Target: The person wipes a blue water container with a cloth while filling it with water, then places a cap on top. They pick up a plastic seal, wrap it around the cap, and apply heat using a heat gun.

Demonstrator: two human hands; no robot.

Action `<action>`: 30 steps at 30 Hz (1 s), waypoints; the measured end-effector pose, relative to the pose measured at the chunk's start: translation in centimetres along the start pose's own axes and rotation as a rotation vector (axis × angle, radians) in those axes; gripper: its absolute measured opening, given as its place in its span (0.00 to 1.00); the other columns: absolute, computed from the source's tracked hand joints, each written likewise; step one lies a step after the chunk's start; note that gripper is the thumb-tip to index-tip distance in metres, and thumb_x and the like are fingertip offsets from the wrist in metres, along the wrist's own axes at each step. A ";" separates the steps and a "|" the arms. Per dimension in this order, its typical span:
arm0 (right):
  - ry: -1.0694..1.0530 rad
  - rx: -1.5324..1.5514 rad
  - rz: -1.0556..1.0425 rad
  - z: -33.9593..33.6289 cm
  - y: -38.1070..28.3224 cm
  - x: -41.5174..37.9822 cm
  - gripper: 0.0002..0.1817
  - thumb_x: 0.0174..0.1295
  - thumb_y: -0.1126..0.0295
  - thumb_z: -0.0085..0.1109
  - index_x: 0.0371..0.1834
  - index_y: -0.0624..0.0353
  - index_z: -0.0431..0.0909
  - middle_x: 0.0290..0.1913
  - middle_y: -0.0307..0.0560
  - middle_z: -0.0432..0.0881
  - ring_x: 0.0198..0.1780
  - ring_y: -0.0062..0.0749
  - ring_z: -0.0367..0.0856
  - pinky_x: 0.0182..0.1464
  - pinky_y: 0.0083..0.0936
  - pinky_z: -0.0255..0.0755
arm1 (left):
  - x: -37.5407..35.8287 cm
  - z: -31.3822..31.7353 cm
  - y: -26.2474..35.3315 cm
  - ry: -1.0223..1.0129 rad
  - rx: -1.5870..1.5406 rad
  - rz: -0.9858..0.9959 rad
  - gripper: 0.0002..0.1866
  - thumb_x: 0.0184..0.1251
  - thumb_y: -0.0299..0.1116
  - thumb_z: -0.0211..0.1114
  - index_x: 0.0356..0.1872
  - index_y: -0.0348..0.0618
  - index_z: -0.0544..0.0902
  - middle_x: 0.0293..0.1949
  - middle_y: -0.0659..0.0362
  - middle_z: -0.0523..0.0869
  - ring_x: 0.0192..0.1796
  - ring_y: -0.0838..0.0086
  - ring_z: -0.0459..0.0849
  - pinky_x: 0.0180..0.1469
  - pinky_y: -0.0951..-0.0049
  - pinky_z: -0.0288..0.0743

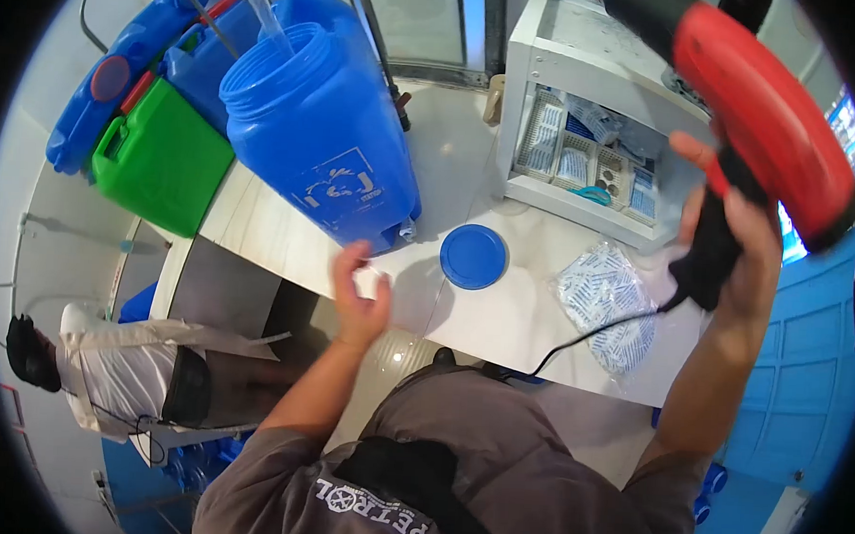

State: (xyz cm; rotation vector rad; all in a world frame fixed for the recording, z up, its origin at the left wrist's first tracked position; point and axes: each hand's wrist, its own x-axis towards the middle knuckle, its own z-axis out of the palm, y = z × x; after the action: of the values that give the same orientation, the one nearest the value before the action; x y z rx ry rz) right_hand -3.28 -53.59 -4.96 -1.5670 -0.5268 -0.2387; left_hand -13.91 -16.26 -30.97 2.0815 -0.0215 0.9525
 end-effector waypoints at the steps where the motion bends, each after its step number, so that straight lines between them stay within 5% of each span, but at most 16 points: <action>1: 0.042 -0.130 0.009 0.4 -0.9 1.4 0.33 0.65 0.57 0.58 0.67 0.72 0.72 0.47 0.56 0.86 0.28 0.21 0.77 0.32 0.17 0.71 | 1.9 -1.5 -0.5 0.068 0.017 0.071 0.29 0.59 0.19 0.63 0.65 0.34 0.71 0.59 0.49 0.75 0.57 0.63 0.76 0.61 0.65 0.72; 3: -0.003 -0.360 0.192 -0.6 -0.8 5.0 0.19 0.63 0.54 0.62 0.45 0.60 0.84 0.27 0.38 0.79 0.27 0.19 0.77 0.31 0.17 0.69 | 6.4 -4.2 -1.3 0.267 -0.063 0.212 0.27 0.63 0.19 0.62 0.65 0.33 0.70 0.59 0.50 0.75 0.57 0.65 0.75 0.63 0.65 0.70; 5: 0.067 -0.497 0.125 1.3 -0.2 8.3 0.21 0.61 0.56 0.65 0.51 0.58 0.82 0.30 0.38 0.79 0.26 0.20 0.77 0.30 0.21 0.72 | 11.4 -7.3 0.0 0.413 -0.241 0.214 0.22 0.70 0.21 0.58 0.64 0.34 0.70 0.57 0.50 0.78 0.56 0.67 0.77 0.63 0.66 0.70; 7: 0.034 -0.837 0.025 1.6 1.3 12.6 0.35 0.59 0.53 0.65 0.65 0.63 0.71 0.37 0.47 0.83 0.27 0.25 0.80 0.31 0.25 0.75 | 17.4 -9.7 1.1 0.502 -0.306 0.355 0.16 0.75 0.22 0.53 0.61 0.35 0.73 0.53 0.52 0.81 0.55 0.69 0.79 0.59 0.67 0.72; 9: 0.039 -1.043 0.151 2.1 2.9 16.9 0.38 0.59 0.52 0.64 0.65 0.69 0.67 0.44 0.62 0.86 0.30 0.43 0.86 0.38 0.39 0.81 | 23.0 -12.1 0.5 0.454 -0.374 0.344 0.15 0.77 0.24 0.53 0.61 0.34 0.74 0.54 0.51 0.82 0.52 0.69 0.81 0.59 0.68 0.74; 11: -0.006 -1.504 0.100 3.4 4.6 21.0 0.35 0.59 0.54 0.64 0.60 0.73 0.68 0.49 0.73 0.85 0.50 0.64 0.87 0.56 0.47 0.80 | 29.2 -13.7 -0.8 0.314 -0.378 0.366 0.14 0.77 0.25 0.55 0.59 0.35 0.77 0.53 0.53 0.83 0.55 0.69 0.81 0.60 0.68 0.74; 13: 0.056 -1.549 0.265 6.0 5.5 22.9 0.29 0.59 0.62 0.65 0.64 0.62 0.77 0.62 0.62 0.82 0.62 0.57 0.83 0.60 0.42 0.80 | 35.6 -13.9 -1.5 0.184 -0.144 0.382 0.16 0.75 0.24 0.56 0.61 0.37 0.78 0.56 0.52 0.83 0.59 0.66 0.81 0.64 0.65 0.73; 15: -0.009 -1.604 0.299 6.4 8.1 26.1 0.27 0.59 0.63 0.63 0.62 0.61 0.79 0.63 0.59 0.82 0.62 0.56 0.83 0.61 0.43 0.79 | 39.3 -13.5 -2.2 0.052 0.091 0.383 0.19 0.73 0.23 0.58 0.63 0.39 0.78 0.60 0.50 0.82 0.63 0.62 0.80 0.68 0.62 0.72; 17: -0.070 -1.656 0.320 5.2 7.0 26.7 0.25 0.60 0.65 0.62 0.61 0.60 0.82 0.64 0.56 0.82 0.62 0.55 0.83 0.63 0.44 0.78 | 42.1 -12.6 -2.4 -0.187 0.560 0.688 0.26 0.65 0.22 0.63 0.66 0.44 0.78 0.67 0.49 0.79 0.70 0.54 0.76 0.73 0.57 0.68; 19: -0.010 -1.484 0.302 4.2 4.5 24.7 0.23 0.60 0.63 0.61 0.58 0.57 0.85 0.62 0.53 0.84 0.63 0.51 0.83 0.65 0.44 0.75 | 43.1 -11.2 -2.8 -0.265 0.601 0.695 0.28 0.62 0.22 0.63 0.67 0.44 0.78 0.68 0.48 0.78 0.70 0.51 0.75 0.73 0.56 0.68; 21: 0.052 -1.536 0.345 -0.1 4.7 24.3 0.25 0.63 0.54 0.61 0.59 0.56 0.85 0.60 0.57 0.85 0.62 0.50 0.83 0.66 0.44 0.74 | 44.3 -10.0 -5.1 -0.465 0.555 0.623 0.33 0.60 0.24 0.66 0.71 0.47 0.75 0.71 0.46 0.75 0.74 0.51 0.72 0.76 0.55 0.63; 22: -0.253 -1.659 0.353 -2.3 3.1 23.1 0.36 0.63 0.43 0.61 0.59 0.68 0.81 0.59 0.65 0.83 0.59 0.57 0.83 0.63 0.43 0.75 | 44.1 -9.7 -5.8 -0.486 0.549 0.616 0.33 0.60 0.24 0.66 0.71 0.47 0.75 0.71 0.46 0.75 0.74 0.51 0.72 0.76 0.55 0.63; 24: -0.388 -1.727 0.427 -5.9 2.9 20.2 0.38 0.63 0.42 0.61 0.63 0.66 0.79 0.62 0.63 0.82 0.62 0.55 0.81 0.65 0.41 0.73 | 43.1 -9.3 -6.2 -0.381 -0.336 0.022 0.30 0.63 0.20 0.64 0.69 0.44 0.76 0.66 0.51 0.78 0.68 0.59 0.78 0.70 0.60 0.71; 25: -0.398 -1.736 0.462 -6.6 2.3 18.0 0.36 0.64 0.44 0.62 0.64 0.66 0.79 0.63 0.62 0.81 0.63 0.54 0.81 0.65 0.41 0.72 | 41.9 -9.5 -5.7 -0.394 -0.331 0.003 0.30 0.63 0.20 0.64 0.69 0.44 0.76 0.66 0.51 0.78 0.68 0.59 0.78 0.70 0.60 0.71; 28: -0.183 -1.506 0.269 -11.2 5.6 15.7 0.34 0.65 0.45 0.65 0.63 0.64 0.80 0.58 0.58 0.85 0.57 0.46 0.84 0.60 0.35 0.76 | 34.1 -12.1 -1.9 0.448 -0.139 0.376 0.12 0.70 0.26 0.58 0.51 0.34 0.78 0.48 0.55 0.81 0.48 0.68 0.81 0.52 0.68 0.77; 30: -0.033 -1.410 0.198 -10.3 6.4 13.6 0.25 0.68 0.54 0.63 0.58 0.64 0.80 0.51 0.58 0.86 0.49 0.50 0.86 0.56 0.39 0.78 | 27.3 -13.9 -2.4 0.648 0.025 0.468 0.10 0.68 0.28 0.60 0.46 0.36 0.74 0.42 0.57 0.79 0.41 0.72 0.77 0.45 0.72 0.73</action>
State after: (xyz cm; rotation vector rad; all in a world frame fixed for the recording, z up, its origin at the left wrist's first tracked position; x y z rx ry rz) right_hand 13.18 -61.16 -3.54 -2.9697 -0.1673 -0.4827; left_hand -2.29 3.13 -10.15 1.7260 -0.1642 1.8821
